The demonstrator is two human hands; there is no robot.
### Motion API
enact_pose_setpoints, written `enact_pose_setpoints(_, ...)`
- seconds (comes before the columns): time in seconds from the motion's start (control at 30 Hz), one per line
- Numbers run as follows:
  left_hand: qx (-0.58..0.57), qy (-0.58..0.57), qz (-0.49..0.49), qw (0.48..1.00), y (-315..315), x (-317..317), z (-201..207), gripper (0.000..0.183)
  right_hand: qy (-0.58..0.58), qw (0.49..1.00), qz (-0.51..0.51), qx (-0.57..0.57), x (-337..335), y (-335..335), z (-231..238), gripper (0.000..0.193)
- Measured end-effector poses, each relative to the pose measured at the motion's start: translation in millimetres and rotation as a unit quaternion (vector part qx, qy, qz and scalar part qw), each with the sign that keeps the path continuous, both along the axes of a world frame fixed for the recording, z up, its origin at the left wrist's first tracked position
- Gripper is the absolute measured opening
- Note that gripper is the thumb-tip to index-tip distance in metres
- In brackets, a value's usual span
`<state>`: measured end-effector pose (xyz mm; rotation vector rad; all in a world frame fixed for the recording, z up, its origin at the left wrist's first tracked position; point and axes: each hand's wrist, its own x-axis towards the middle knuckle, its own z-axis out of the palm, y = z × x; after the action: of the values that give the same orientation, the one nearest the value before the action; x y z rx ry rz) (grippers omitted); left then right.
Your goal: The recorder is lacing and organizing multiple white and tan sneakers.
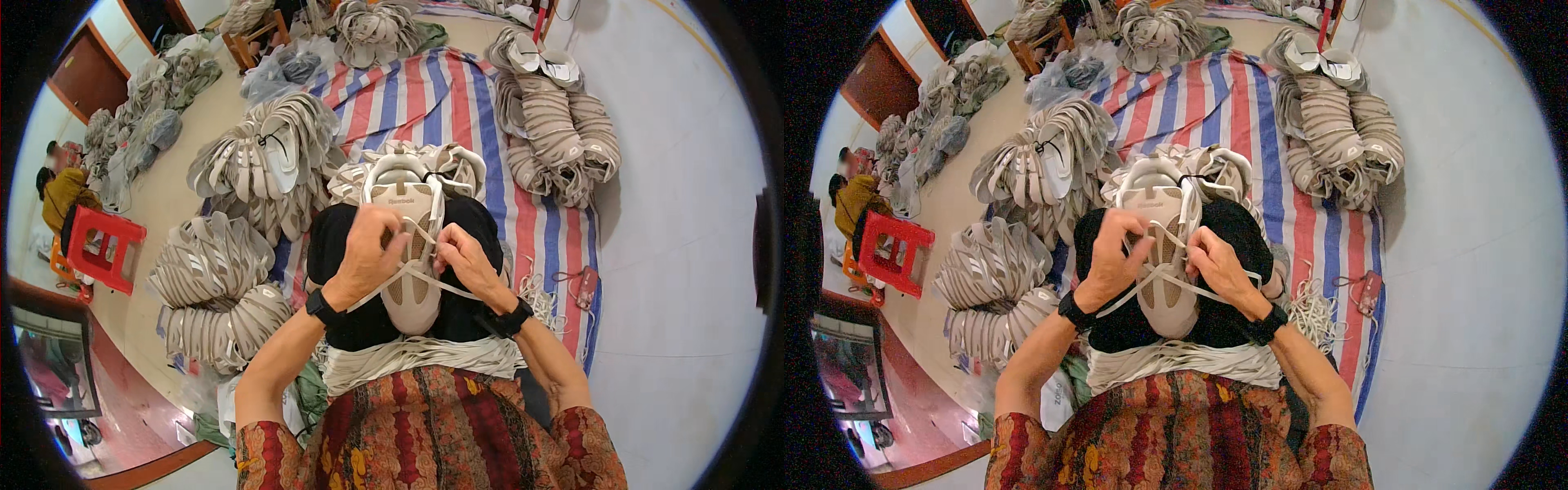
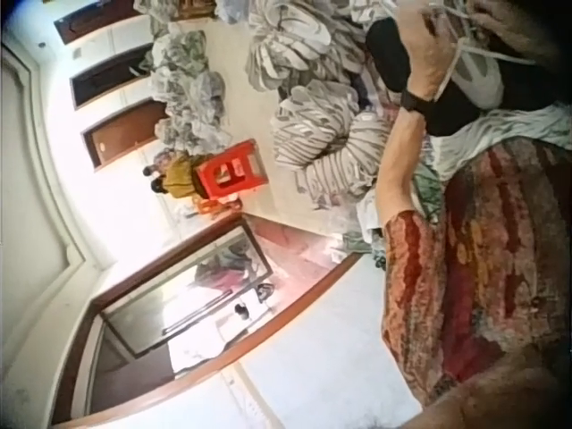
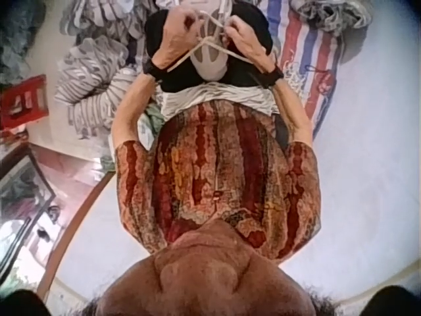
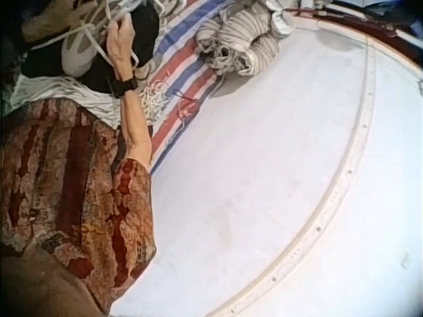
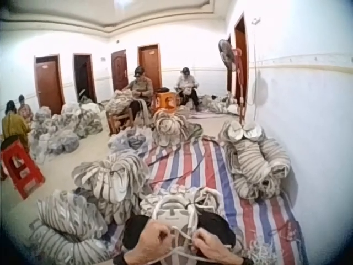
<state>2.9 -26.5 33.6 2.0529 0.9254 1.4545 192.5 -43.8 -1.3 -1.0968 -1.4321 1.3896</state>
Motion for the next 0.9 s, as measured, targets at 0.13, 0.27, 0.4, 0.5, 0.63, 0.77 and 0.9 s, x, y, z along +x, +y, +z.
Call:
enact_pose_setpoints(0.13,0.083,0.163,0.055,0.982,10.9,5.5,3.2,0.018,-0.031,0.999,0.007,0.015,3.2,-6.6,2.7,0.011)
enact_pose_setpoints(0.27,0.102,0.192,0.020,0.976,14.9,13.7,2.2,0.016,-0.061,0.998,0.003,0.017,4.4,-11.1,5.5,0.010)
enact_pose_setpoints(0.4,0.060,0.305,-0.002,0.951,5.1,13.9,-2.4,0.013,-0.098,0.993,0.011,0.067,5.4,-11.5,9.5,0.010)
enact_pose_setpoints(0.5,0.064,0.304,0.002,0.950,-2.6,14.5,-7.6,0.014,-0.096,0.990,-0.004,0.105,2.7,-10.9,8.8,0.009)
enact_pose_setpoints(0.63,0.076,0.288,0.009,0.954,-3.7,15.4,-14.2,0.017,-0.119,0.983,-0.016,0.139,-3.0,-10.2,3.3,0.008)
enact_pose_setpoints(0.77,0.103,0.283,0.009,0.954,-0.6,18.7,-16.1,0.017,-0.132,0.979,-0.027,0.155,-4.3,-10.4,4.9,0.007)
enact_pose_setpoints(0.9,0.121,0.364,0.017,0.923,0.4,22.3,-5.5,0.011,-0.135,0.978,-0.020,0.157,-2.7,-8.1,11.5,0.006)
